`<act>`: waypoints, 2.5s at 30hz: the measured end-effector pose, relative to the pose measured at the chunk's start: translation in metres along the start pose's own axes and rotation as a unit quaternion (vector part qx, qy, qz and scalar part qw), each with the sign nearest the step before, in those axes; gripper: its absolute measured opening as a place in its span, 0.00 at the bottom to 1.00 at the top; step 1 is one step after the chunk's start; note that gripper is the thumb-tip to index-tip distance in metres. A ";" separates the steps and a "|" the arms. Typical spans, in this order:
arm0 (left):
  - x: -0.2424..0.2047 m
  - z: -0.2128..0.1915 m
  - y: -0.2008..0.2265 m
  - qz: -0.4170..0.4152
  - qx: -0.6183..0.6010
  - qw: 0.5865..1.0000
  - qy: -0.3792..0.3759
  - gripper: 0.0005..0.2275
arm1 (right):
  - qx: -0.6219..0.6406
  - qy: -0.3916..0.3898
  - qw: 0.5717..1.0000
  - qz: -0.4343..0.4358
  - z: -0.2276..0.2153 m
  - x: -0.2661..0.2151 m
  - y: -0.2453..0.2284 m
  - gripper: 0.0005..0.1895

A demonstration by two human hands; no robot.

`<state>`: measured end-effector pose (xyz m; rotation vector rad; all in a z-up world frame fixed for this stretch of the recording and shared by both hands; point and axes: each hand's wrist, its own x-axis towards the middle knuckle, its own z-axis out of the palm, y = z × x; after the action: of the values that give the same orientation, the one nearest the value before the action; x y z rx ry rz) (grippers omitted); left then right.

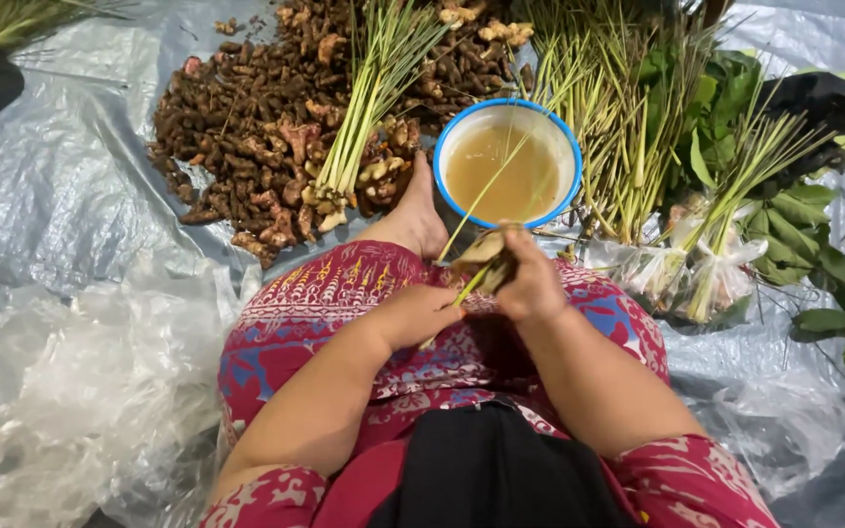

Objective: Cleaning lemongrass stalks and ginger roots by dipping them in a bowl of water while sitting on a tarp.

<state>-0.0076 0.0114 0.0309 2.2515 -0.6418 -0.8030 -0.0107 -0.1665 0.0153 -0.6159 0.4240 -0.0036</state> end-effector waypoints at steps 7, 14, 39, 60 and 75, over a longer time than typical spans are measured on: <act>-0.051 -0.032 0.010 -0.016 0.082 0.996 -0.038 0.16 | 0.072 0.049 0.996 0.015 -0.067 0.050 -0.034 0.12; -0.086 -0.068 0.010 -0.037 0.071 0.996 -0.045 0.14 | 0.117 0.080 0.988 -0.057 -0.065 0.056 -0.086 0.12; 0.082 -0.185 -0.084 -0.318 0.088 0.936 0.125 0.11 | 0.012 0.139 0.973 -0.186 -0.110 0.088 -0.088 0.05; 0.152 -0.178 -0.160 -0.336 0.146 0.918 0.151 0.09 | -0.053 0.148 0.974 -0.161 -0.101 0.098 -0.094 0.05; 0.161 -0.024 -0.053 -0.112 0.246 0.963 0.016 0.23 | -0.029 0.126 0.972 -0.195 -0.088 0.095 -0.080 0.06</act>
<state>0.1318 -0.0437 -0.0515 2.8231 -0.6314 -0.7752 0.0516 -0.2935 -0.0405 -0.7513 0.5437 -0.4504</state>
